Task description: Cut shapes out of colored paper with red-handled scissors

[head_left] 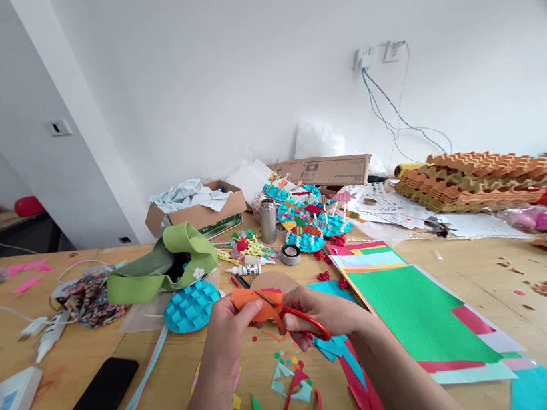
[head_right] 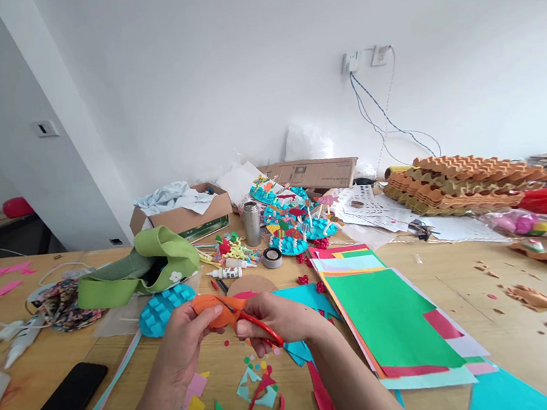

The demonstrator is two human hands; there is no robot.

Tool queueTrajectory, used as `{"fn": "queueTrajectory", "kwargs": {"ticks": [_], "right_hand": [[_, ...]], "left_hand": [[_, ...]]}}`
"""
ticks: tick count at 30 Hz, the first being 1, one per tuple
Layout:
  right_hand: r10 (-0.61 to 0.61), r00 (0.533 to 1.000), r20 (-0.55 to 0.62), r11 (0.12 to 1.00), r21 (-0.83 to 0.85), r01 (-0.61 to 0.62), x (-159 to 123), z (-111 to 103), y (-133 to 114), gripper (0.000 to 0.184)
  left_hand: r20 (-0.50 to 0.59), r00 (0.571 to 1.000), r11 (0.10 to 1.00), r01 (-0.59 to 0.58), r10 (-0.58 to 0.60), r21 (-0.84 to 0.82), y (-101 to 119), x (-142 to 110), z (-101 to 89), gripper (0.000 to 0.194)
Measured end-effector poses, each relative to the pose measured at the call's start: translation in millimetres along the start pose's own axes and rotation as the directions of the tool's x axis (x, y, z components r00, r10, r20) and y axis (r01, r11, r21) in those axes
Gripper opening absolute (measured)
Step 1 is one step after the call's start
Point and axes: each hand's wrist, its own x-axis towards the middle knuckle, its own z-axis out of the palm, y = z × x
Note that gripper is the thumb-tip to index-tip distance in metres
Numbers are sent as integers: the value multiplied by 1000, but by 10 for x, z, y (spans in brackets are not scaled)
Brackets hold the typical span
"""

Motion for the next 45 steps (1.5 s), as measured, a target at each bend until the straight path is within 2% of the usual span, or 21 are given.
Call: {"fn": "queueTrajectory", "kwargs": {"ticks": [25,28,33,35,37,39,41,43,45], "right_hand": [[13,1000,-19,1000,-7,-14,-10,8,-38,69],[16,1000,-7,999,-37,-16,-35,-8,-32,69],[71,997,19,990,-123,-68,-65,-62,-56,65],[102,995,-14,983,-153,-103,-56,-86,-110,65],[126,986,-109,971,-188,-145,-68,-97,-194,66],[110,957,-269,966,-198,-167,-141,-71,-293,66],[68,899,-432,973,-169,-155,-286,23,-368,63],[47,816,-575,984,-116,-138,-474,207,-368,59],[69,710,-701,987,-56,-150,-651,476,-257,54]], "left_hand": [[-14,1000,999,16,-17,-29,34,-18,34,17],[-70,998,998,1,-5,-58,55,-11,22,17],[-271,963,972,-73,10,-222,141,21,-33,21],[-320,947,952,-115,19,-285,181,16,-41,23],[-334,942,933,-145,29,-329,213,-6,-26,24],[-324,945,920,-159,37,-359,236,-41,12,24],[-292,956,911,-157,43,-382,252,-84,63,25],[-242,969,901,-151,53,-406,266,-137,116,25],[-186,980,890,-149,74,-431,284,-203,167,24]]}}
